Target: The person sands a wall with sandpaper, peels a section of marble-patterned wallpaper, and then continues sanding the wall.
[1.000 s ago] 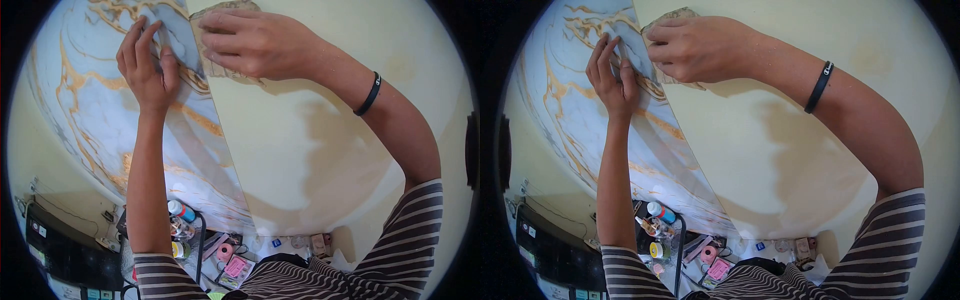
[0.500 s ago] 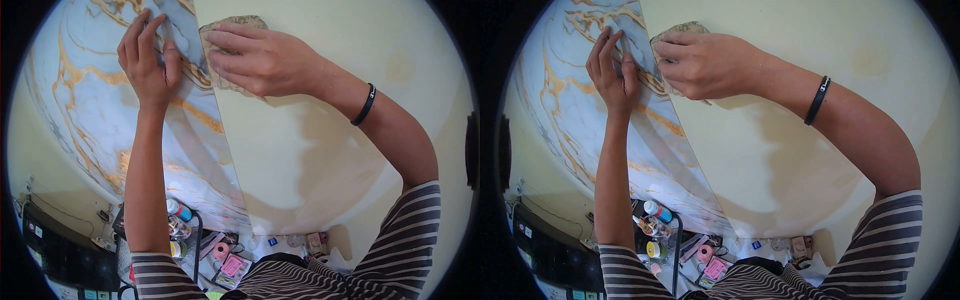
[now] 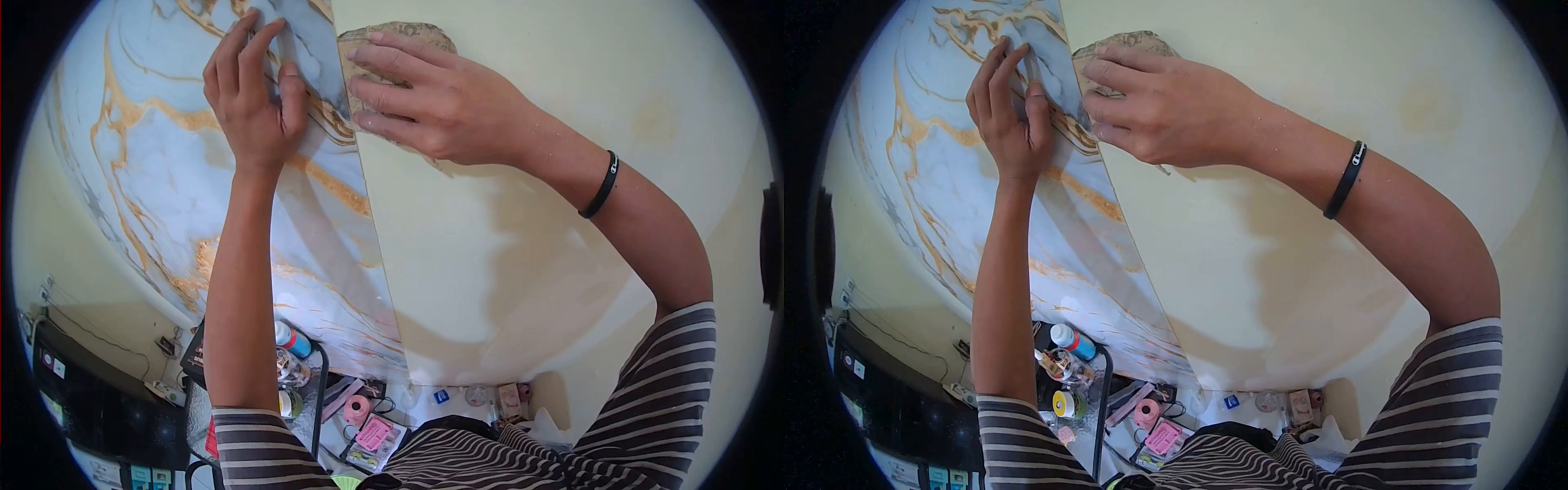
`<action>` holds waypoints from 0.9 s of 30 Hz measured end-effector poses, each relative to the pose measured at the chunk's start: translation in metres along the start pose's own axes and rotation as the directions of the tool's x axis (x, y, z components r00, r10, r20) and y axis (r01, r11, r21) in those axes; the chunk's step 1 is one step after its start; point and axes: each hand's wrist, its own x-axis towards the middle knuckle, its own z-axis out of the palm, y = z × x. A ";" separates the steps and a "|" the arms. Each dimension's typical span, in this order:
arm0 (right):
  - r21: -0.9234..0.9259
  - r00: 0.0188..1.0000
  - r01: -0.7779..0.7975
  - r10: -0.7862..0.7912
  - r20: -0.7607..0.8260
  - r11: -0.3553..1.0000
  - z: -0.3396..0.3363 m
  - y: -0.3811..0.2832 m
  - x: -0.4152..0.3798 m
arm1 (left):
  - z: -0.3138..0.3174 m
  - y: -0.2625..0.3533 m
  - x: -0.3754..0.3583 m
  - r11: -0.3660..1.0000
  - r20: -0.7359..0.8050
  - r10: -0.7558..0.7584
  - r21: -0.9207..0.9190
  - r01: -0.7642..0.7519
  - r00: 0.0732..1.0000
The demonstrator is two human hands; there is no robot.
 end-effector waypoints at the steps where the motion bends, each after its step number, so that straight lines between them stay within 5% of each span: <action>1: 0.006 1.000 -0.006 0.006 -0.001 1.000 0.000 -0.001 0.000 | 0.000 0.000 0.000 1.000 0.002 -0.006 -0.002 0.006 1.000; 4: -0.018 0.996 -0.026 0.024 -0.083 1.000 0.005 -0.001 0.001 | 0.000 -0.001 -0.001 1.000 0.000 -0.005 -0.002 0.005 1.000; 27: 0.040 0.999 -0.026 0.024 0.042 0.999 0.007 -0.034 -0.014 | -0.001 0.001 -0.001 1.000 -0.011 -0.012 0.004 0.012 1.000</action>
